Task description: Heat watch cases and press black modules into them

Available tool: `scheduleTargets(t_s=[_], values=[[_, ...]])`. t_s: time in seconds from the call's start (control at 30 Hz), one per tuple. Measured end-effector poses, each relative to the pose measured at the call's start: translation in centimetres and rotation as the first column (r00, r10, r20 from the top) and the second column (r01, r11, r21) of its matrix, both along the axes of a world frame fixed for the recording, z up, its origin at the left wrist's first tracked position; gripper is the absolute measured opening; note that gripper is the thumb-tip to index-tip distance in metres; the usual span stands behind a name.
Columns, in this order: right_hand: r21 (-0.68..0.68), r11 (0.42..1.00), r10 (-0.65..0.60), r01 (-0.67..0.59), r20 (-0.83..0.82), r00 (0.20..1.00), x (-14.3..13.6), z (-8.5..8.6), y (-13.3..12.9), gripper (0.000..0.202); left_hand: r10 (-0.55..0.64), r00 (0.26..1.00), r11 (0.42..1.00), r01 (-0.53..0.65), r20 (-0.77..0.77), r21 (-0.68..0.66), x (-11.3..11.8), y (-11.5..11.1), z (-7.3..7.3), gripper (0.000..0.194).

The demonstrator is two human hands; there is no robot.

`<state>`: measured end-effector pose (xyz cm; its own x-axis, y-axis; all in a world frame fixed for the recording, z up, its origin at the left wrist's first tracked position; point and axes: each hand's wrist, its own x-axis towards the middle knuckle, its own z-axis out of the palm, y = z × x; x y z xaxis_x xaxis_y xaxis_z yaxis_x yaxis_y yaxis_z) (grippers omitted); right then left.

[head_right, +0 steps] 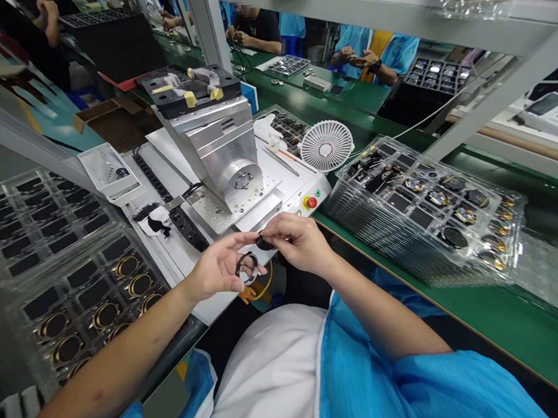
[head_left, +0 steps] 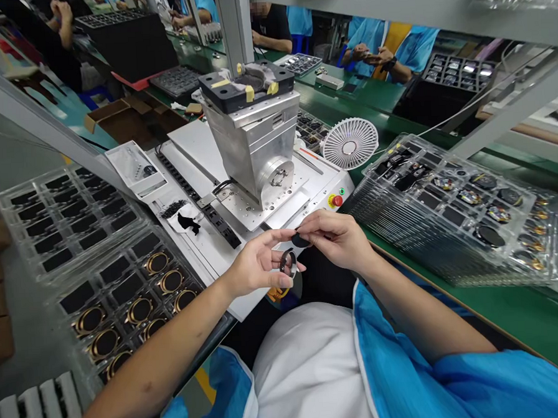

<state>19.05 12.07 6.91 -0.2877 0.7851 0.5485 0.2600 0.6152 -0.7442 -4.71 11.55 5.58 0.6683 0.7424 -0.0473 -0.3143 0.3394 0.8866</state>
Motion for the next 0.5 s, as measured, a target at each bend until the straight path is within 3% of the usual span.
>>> scheduleTargets(t_s=[0.13, 0.27, 0.3, 0.37, 0.43, 0.5], values=[[0.093, 0.995, -0.038, 0.033, 0.043, 0.998, -0.3, -0.3, -0.3, 0.014, -0.029, 0.999, 0.991, 0.031, 0.020, -0.130, -0.1, 0.3, 0.2, 0.078], [0.110, 0.994, -0.032, 0.022, 0.094, 0.995, -0.1, 0.1, -0.1, 0.011, 0.013, 1.000, 0.988, -0.016, -0.021, -0.153, -0.1, 0.3, 0.2, 0.075], [0.066, 0.996, -0.067, 0.062, 0.075, 0.995, 0.1, 0.3, 0.3, 0.010, 0.040, 0.999, 0.988, -0.043, -0.027, -0.149, 0.0, 0.3, 0.1, 0.075], [-0.162, 0.965, -0.206, 0.205, 0.009, 0.979, 0.6, 0.5, 1.7, 0.012, 0.084, 0.996, 0.987, -0.087, -0.028, -0.134, 0.0, 0.3, 0.1, 0.079], [-0.436, 0.845, -0.350, 0.309, -0.014, 0.937, 1.0, 0.6, 3.7, 0.019, 0.103, 0.994, 0.989, -0.105, -0.026, -0.109, 0.0, 0.3, 0.0, 0.084], [-0.599, 0.732, -0.405, 0.325, 0.003, 0.915, 1.1, 0.3, 5.6, 0.025, 0.109, 0.994, 0.991, -0.110, -0.017, -0.077, -0.1, 0.3, -0.1, 0.086]])
